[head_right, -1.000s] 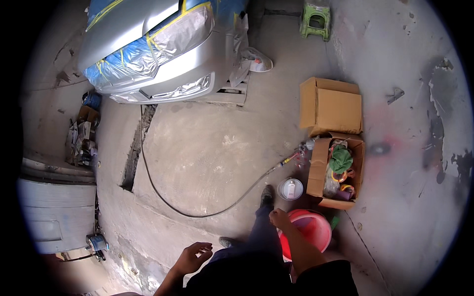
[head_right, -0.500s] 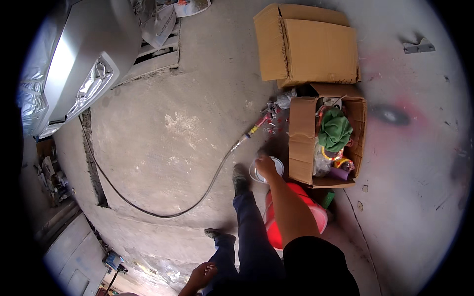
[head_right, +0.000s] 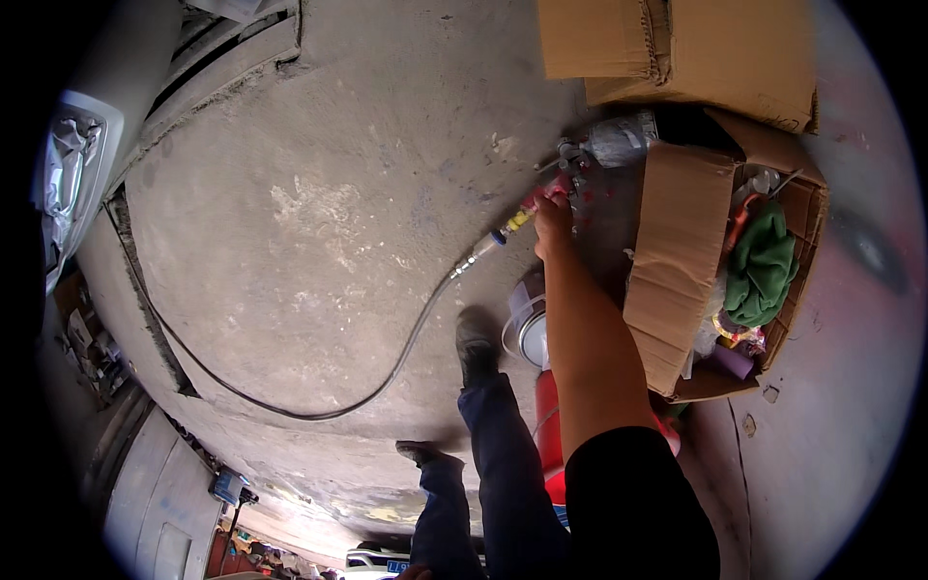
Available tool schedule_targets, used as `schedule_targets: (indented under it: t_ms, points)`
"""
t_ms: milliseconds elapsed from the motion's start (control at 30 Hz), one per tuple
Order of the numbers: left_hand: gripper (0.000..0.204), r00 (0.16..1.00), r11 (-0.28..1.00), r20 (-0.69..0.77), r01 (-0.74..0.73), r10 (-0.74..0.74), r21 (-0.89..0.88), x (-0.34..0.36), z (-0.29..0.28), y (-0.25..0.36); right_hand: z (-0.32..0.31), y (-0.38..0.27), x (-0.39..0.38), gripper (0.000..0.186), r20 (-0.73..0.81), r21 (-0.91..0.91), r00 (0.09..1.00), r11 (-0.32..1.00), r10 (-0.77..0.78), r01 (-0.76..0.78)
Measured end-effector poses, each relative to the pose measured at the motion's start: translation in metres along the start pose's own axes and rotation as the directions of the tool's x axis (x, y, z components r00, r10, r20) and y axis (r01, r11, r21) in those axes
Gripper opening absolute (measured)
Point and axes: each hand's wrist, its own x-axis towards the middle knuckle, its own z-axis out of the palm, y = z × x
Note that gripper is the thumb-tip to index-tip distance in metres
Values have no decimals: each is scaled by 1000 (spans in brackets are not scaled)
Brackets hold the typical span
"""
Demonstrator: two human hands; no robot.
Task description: The person uses a spray gun to apply paint to the front of a silver car that is partially masked with plastic sheeting and tape. The person moves around the vehicle, spraying the hood, front bumper, and side panels in steady passes.
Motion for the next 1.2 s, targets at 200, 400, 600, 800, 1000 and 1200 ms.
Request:
schedule_targets:
  t_ms: [200, 400, 600, 800, 1000, 1200]
  points:
    - [43, 999, 1000, -25, -26, 26, 7, 5, -37, 62, 13, 7, 40, 17, 21, 472, 983, 865, 182, -170]
    - [42, 995, 996, -57, -84, 84, -2, 2, -47, 75, 22, 5, 10, 26, -41, 464, 999, 885, -14, 32]
    - [42, 978, 982, -107, -185, 181, -32, -28, -45, 80, 31, -27, -117, 37, -2, 321, 997, 944, -75, 72]
    - [41, 927, 926, -177, -355, 330, -131, -76, -35, 53, 17, -67, -292, 12, 245, 100, 924, 956, -293, 276]
    - [38, 782, 862, -473, -500, 406, -87, -83, -17, -26, 13, -75, -457, 14, 497, -54, 388, 419, -776, 906]
    - [37, 710, 622, -532, -686, 461, -376, -48, -62, -96, 16, -111, -642, 9, 789, 194, 85, 379, -608, 905]
